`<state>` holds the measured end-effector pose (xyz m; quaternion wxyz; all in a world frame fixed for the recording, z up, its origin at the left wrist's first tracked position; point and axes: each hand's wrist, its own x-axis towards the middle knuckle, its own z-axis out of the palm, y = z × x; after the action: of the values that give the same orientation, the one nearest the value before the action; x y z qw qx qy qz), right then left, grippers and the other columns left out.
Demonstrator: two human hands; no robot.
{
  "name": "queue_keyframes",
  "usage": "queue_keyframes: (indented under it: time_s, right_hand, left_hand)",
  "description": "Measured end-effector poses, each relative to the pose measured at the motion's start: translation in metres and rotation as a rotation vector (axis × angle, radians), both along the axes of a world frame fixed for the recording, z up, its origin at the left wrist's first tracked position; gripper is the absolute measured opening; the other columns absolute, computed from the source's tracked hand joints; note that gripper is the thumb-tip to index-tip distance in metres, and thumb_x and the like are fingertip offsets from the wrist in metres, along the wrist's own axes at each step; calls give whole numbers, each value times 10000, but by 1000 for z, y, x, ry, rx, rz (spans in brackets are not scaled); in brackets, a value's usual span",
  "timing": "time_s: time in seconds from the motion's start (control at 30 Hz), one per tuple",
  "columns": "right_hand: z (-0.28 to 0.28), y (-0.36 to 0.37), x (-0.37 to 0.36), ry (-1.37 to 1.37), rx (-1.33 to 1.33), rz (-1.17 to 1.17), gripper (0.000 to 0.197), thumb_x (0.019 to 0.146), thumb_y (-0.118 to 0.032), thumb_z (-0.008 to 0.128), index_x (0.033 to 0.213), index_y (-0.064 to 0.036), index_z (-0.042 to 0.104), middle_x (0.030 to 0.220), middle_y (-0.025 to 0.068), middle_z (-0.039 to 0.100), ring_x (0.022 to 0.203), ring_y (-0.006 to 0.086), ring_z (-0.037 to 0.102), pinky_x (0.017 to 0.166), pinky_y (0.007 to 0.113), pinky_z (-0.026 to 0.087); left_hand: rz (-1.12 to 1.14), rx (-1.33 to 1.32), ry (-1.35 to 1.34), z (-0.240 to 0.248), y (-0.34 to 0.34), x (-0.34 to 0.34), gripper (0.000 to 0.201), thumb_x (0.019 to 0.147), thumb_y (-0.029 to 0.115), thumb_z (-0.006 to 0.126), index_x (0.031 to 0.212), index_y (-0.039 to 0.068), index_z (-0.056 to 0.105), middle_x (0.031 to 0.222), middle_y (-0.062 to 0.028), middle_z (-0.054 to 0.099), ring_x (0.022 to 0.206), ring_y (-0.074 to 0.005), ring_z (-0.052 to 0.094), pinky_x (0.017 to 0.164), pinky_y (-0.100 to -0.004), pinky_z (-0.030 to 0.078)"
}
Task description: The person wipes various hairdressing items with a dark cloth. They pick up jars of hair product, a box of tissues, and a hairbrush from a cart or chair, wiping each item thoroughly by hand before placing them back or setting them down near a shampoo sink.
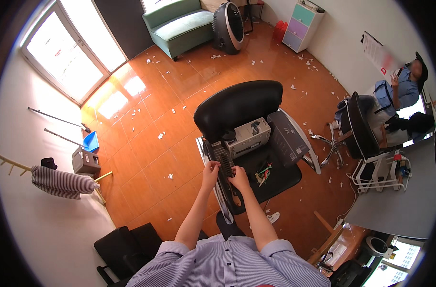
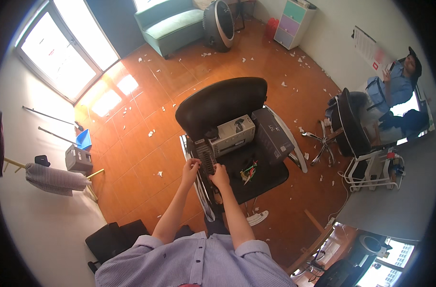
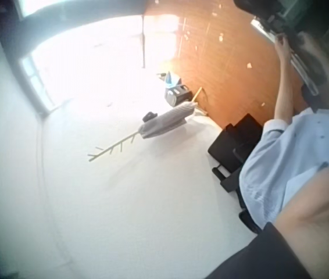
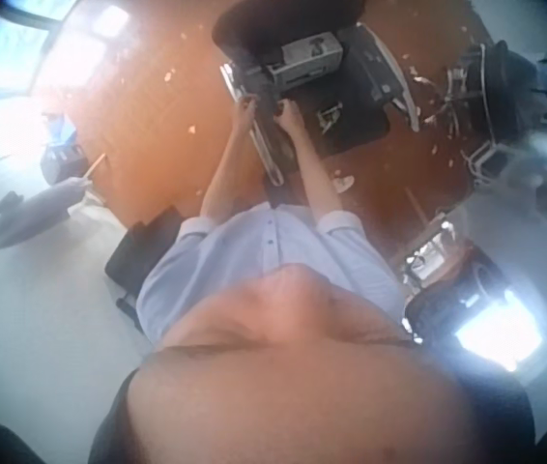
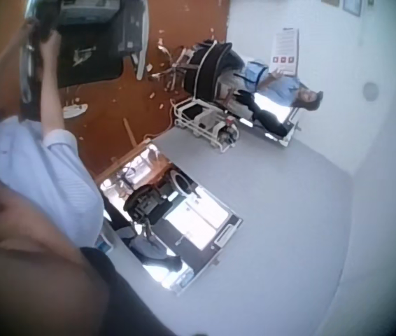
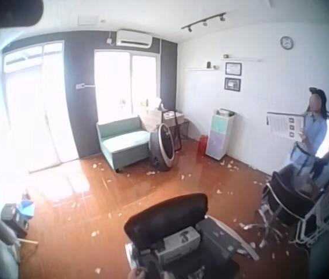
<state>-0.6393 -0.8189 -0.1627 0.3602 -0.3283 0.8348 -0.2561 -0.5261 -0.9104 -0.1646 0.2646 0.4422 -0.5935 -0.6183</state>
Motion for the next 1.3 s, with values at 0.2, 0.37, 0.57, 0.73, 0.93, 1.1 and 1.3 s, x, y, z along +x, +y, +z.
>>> queue_keyframes:
  time_s: [0.2, 0.37, 0.57, 0.73, 0.93, 1.1, 1.3]
  right_hand:
    - [-1, 1, 6, 36, -118, -104, 511, 599, -167, 747, 1041, -8, 545, 929, 133, 502, 859, 274, 539, 771, 345, 465]
    - [1, 5, 15, 86, -216, -179, 481, 613, -188, 730, 1021, 17, 579, 916, 150, 519, 827, 273, 555, 755, 342, 471]
    - [23, 17, 40, 189, -360, -319, 447, 683, -193, 686, 1058, 28, 584, 943, 158, 550, 807, 249, 579, 710, 326, 480]
    - [52, 40, 80, -87, -593, -450, 273, 838, -102, 560, 1045, 75, 568, 775, 60, 609, 615, 93, 535, 552, 240, 438]
    - [128, 75, 169, -372, -766, -650, 168, 876, -99, 509, 884, 41, 601, 705, 47, 592, 571, 93, 541, 516, 240, 433]
    - [155, 122, 234, -499, -1052, -867, 198, 873, -76, 545, 1033, 39, 551, 864, 59, 616, 695, 113, 597, 582, 221, 499]
    - [173, 201, 287, -382, -1212, -1010, 161, 867, -29, 532, 1021, 18, 524, 947, 87, 615, 831, 170, 613, 741, 275, 522]
  left_hand:
    - [-17, 8, 29, 8, -1, 6, 152, 876, 71, 467, 993, 16, 546, 930, -75, 602, 791, -145, 565, 685, -268, 456]
    - [-55, 51, 31, 19, 0, 15, 171, 872, 102, 478, 1009, 23, 544, 942, -70, 599, 773, -128, 561, 635, -257, 441]
    - [-128, 40, 113, 42, 4, 34, 143, 861, 80, 497, 982, 14, 536, 891, -67, 590, 739, -128, 545, 668, -254, 446]
    - [-234, -5, 205, 56, 12, 59, 206, 865, 154, 542, 1020, 20, 522, 914, -75, 572, 786, -142, 547, 685, -269, 444]
    - [-465, 179, 194, 95, 27, 122, 338, 898, 281, 495, 1150, 59, 461, 1050, -50, 573, 861, -141, 549, 709, -287, 448]
    - [-874, 339, 165, 158, 69, 178, 410, 920, 363, 417, 1191, 58, 468, 1102, -63, 578, 907, -147, 578, 786, -295, 455]
    - [-1262, 428, 18, 192, 141, 217, 496, 918, 463, 403, 1179, 53, 500, 1041, -73, 603, 874, -178, 623, 711, -280, 492]
